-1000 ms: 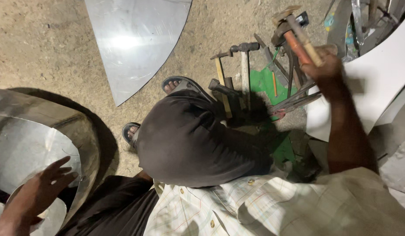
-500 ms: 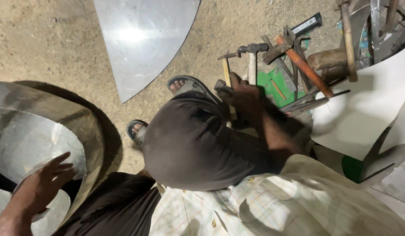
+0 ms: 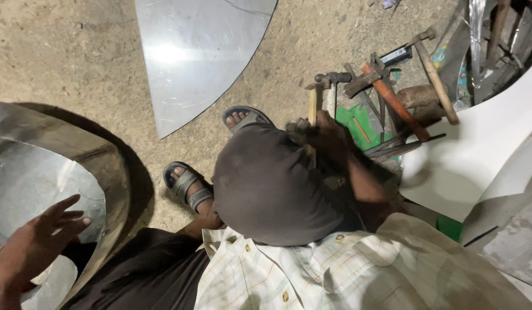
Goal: The person traces a curved outline onto a white paper template placed on a metal sheet using a pencil. They then remove the template and use an angle grinder to cut the metal sheet along the marked line, producing sparks.
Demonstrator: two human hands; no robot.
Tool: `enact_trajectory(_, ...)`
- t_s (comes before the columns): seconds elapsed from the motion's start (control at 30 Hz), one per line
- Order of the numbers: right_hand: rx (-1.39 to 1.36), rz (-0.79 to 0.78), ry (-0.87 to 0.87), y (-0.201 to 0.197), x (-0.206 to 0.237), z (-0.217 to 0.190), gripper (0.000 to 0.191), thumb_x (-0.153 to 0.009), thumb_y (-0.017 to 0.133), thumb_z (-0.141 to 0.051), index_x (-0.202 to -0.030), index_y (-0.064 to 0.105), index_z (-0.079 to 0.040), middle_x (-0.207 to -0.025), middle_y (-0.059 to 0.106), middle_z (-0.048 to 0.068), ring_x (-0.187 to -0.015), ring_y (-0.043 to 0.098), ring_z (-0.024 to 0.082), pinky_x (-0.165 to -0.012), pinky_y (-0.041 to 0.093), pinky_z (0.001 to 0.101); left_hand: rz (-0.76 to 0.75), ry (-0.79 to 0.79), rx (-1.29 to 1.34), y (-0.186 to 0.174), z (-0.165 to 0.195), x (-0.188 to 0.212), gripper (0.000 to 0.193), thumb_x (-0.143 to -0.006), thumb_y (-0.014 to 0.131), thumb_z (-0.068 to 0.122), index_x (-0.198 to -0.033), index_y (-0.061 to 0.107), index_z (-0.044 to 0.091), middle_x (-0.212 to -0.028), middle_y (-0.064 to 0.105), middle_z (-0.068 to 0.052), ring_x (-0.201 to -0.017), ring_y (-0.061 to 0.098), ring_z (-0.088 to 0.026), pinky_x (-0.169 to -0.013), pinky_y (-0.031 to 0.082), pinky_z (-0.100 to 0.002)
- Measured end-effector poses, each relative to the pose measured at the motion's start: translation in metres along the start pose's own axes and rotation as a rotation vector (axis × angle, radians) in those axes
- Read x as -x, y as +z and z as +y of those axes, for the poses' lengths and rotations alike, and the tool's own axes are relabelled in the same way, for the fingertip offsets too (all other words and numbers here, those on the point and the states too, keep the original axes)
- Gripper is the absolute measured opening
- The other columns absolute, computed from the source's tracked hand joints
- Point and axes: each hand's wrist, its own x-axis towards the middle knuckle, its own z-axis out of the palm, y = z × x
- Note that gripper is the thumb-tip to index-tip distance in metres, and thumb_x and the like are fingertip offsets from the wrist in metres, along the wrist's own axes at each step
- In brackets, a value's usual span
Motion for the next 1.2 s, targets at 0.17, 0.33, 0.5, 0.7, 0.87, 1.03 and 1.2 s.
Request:
enact_trajectory(0.17, -0.382, 0.398, 0.096, 0.013, 0.011, 0.073, 0.057, -0.085, 0.075, -0.025, -0.131, 0.044, -0.01, -0.119, 0.064, 0.014, -0.102, 0.068, 0.029, -0.08, 0.059, 0.0455, 0.006, 0.089, 0.022, 0.007, -0.017, -0.023, 0.074, -0.092, 0.068, 0.04, -0.16, 0.046, 0.023, -0.143, 0.068, -0.014, -0.123, 0.07, -0.031, -0.1, 0.059, -0.046)
enact_trajectory(0.33, -0.581, 0.674, -0.048, -0.015, 0.058, 0.146, 0.073, -0.08, 0.078, -0.014, -0.141, 0.038, -0.004, -0.13, 0.055, 0.02, -0.11, 0.063, 0.029, -0.086, 0.06, 0.0438, -0.012, 0.046, -0.012, 0.013, -0.026, -0.031, 0.071, -0.095, 0.068, 0.042, -0.16, 0.048, 0.024, -0.142, 0.07, -0.014, -0.121, 0.072, -0.032, -0.103, 0.057, -0.047)
enact_trajectory(0.5, 0.006, 0.579, 0.254, -0.12, 0.096, 0.164, 0.078, -0.084, 0.081, -0.043, -0.141, 0.044, -0.004, -0.123, 0.068, 0.023, -0.108, 0.068, 0.038, -0.095, 0.055, 0.0505, -0.055, 0.172, -0.066, 0.011, -0.02, -0.03, 0.07, -0.095, 0.063, 0.043, -0.16, 0.045, 0.024, -0.139, 0.072, -0.012, -0.121, 0.074, -0.029, -0.101, 0.06, -0.045)
enact_trajectory(0.7, 0.558, 0.781, 0.026, -0.144, 0.078, 0.116, 0.033, -0.089, 0.073, -0.019, -0.117, 0.06, -0.005, -0.112, 0.066, 0.02, -0.103, 0.063, 0.037, -0.089, 0.055, 0.0502, -0.033, 0.006, -0.084, 0.008, -0.009, -0.018, 0.066, -0.1, 0.062, 0.039, -0.161, 0.042, 0.023, -0.145, 0.066, -0.013, -0.13, 0.065, -0.032, -0.108, 0.056, -0.049)
enact_trajectory(0.87, 0.276, 0.266, -0.088, -0.035, 0.029, 0.061, 0.068, -0.09, 0.077, -0.038, -0.146, 0.048, -0.013, -0.127, 0.067, 0.021, -0.11, 0.065, 0.043, -0.087, 0.053, 0.0554, -0.078, -0.007, 0.092, 0.0, 0.003, -0.006, 0.069, -0.095, 0.055, 0.03, -0.162, 0.041, 0.029, -0.144, 0.069, -0.006, -0.131, 0.065, -0.028, -0.11, 0.052, -0.048)
enact_trajectory(1.03, 0.054, 0.379, -0.15, 0.033, 0.013, 0.054, 0.092, -0.078, 0.075, -0.033, -0.157, 0.033, -0.011, -0.111, 0.071, 0.023, -0.096, 0.068, 0.045, -0.075, 0.056, 0.0555, 0.008, -0.017, -0.102, -0.013, 0.014, 0.028, 0.064, -0.097, 0.064, 0.043, -0.158, 0.046, 0.031, -0.139, 0.071, -0.004, -0.129, 0.067, -0.025, -0.109, 0.054, -0.045)
enact_trajectory(1.2, -0.208, 0.158, 0.178, 0.028, -0.006, 0.066, 0.055, -0.086, 0.077, -0.037, -0.125, 0.062, 0.0, -0.094, 0.073, 0.018, -0.081, 0.071, 0.032, -0.07, 0.056, 0.0475, 0.034, 0.068, 0.032, -0.022, 0.021, 0.056, 0.07, -0.092, 0.064, 0.046, -0.157, 0.045, 0.033, -0.139, 0.071, -0.002, -0.123, 0.071, -0.025, -0.101, 0.061, -0.046)
